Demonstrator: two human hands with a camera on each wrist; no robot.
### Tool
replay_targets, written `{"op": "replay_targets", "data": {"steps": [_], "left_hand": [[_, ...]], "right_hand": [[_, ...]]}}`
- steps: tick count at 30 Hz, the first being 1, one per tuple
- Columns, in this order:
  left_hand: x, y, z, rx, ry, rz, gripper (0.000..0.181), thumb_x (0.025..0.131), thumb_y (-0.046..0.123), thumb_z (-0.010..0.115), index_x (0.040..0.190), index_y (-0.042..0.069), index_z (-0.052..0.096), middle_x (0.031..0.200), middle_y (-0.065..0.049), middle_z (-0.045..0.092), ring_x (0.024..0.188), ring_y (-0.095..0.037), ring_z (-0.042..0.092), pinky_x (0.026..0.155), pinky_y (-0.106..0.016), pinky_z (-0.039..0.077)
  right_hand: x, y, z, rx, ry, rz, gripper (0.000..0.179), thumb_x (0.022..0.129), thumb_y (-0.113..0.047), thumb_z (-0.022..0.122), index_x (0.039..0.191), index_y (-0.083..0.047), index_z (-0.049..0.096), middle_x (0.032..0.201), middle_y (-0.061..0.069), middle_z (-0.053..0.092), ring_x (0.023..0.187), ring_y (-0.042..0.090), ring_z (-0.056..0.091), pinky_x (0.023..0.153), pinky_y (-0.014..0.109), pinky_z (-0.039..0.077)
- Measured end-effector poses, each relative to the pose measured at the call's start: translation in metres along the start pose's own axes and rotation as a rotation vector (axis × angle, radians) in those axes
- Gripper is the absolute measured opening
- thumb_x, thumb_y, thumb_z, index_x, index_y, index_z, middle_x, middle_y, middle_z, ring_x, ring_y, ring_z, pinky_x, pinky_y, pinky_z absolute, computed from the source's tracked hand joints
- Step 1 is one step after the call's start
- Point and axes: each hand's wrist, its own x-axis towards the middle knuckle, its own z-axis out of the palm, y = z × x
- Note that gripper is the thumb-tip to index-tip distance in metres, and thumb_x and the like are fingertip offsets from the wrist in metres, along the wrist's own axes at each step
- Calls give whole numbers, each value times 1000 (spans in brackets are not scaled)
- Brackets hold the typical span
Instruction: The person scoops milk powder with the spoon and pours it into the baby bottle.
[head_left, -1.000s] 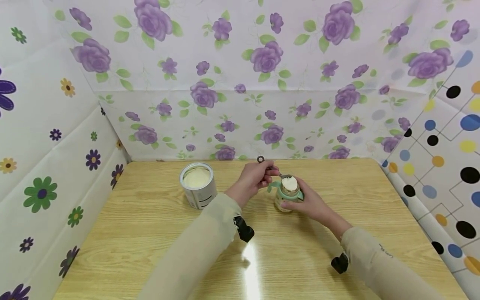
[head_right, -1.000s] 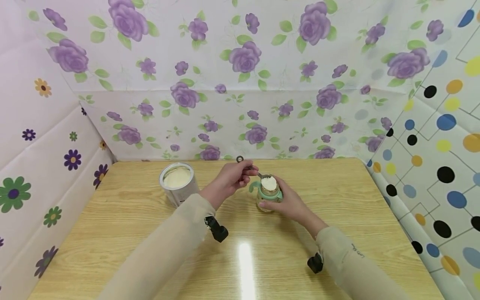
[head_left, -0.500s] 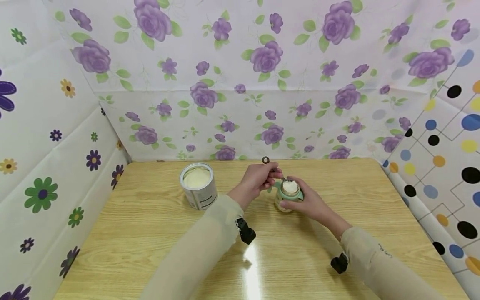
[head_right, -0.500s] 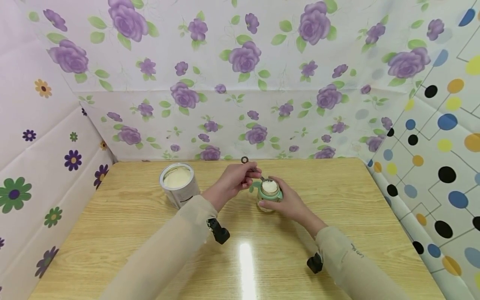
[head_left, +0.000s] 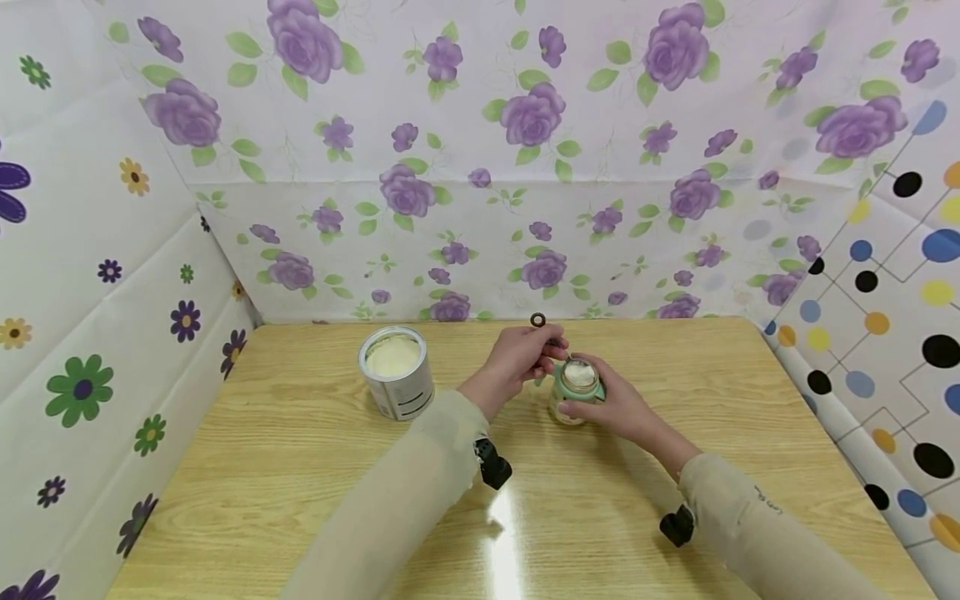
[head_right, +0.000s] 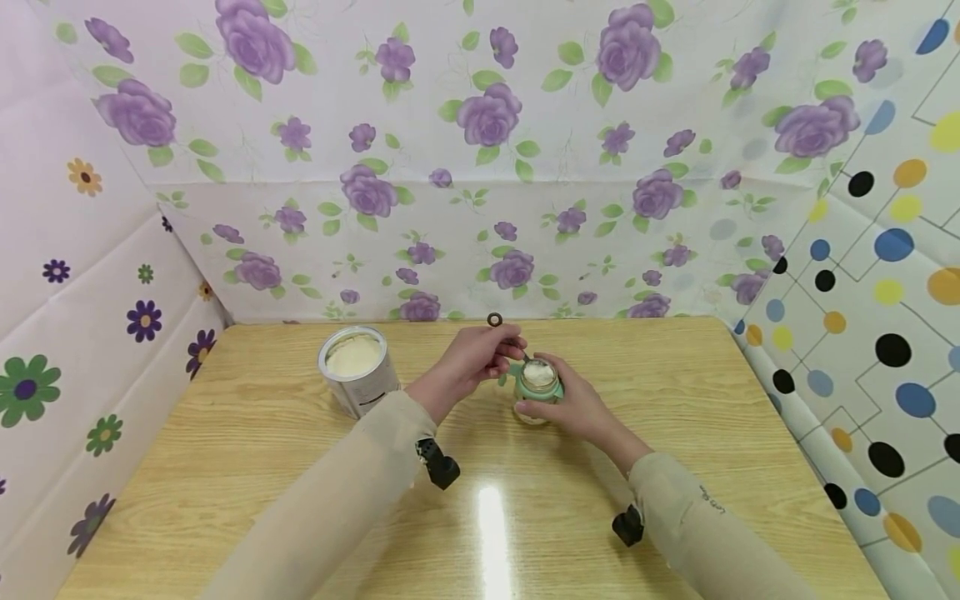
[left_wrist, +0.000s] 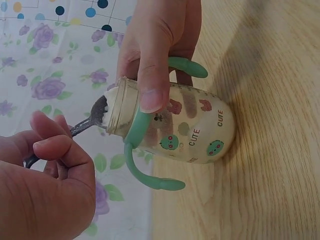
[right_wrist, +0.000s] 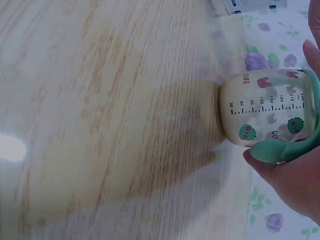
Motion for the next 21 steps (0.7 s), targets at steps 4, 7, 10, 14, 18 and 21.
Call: {"op": "replay_targets", "data": {"steps": [4,7,10,14,18,21], "left_hand": [[1,-2,2,67,16,40,29,103,25,67,102,-2,79,75,0,70,54,-7,56,50,-22,40],[2,-3,3,129,17,70,29,103,23,66,105,-3,78,76,-1,71,54,-8,57,51,-24,41],[3,-3,4,183,4,93,24,103,22,64,100,2,78,78,-2,72,54,-10,57,52,-25,41],[4,-3,3,246,-18,123,23,103,21,62,97,6,79,80,-5,73,54,-12,58,51,-25,41],[7,-2,0,281,-49,148,26,103,20,62,104,0,79,81,-6,73,55,-14,59,49,-23,42],[7,-2,-3,276,-78,156,29,104,21,66,110,-5,77,83,-8,74,56,-16,59,49,-24,43]], "right_hand": [[0,-1,0,-8,4,0,85,96,-28,85,165,-15,37,145,19,60,126,34,63,104,55,50],[0,-1,0,-21,9,2,85,96,-30,85,165,-17,37,145,18,60,127,34,63,105,56,50],[0,0,-1,-37,9,9,87,95,-33,85,165,-18,36,147,17,59,128,34,62,105,57,50],[2,2,-1,-37,3,27,88,94,-36,86,166,-22,36,147,15,59,127,33,63,104,56,51],[3,5,-1,-37,-4,25,88,94,-37,86,165,-24,37,148,14,59,128,32,62,106,57,50],[2,6,-1,-39,-9,14,87,95,-38,85,165,-22,37,150,15,58,131,34,60,107,59,48]]}}
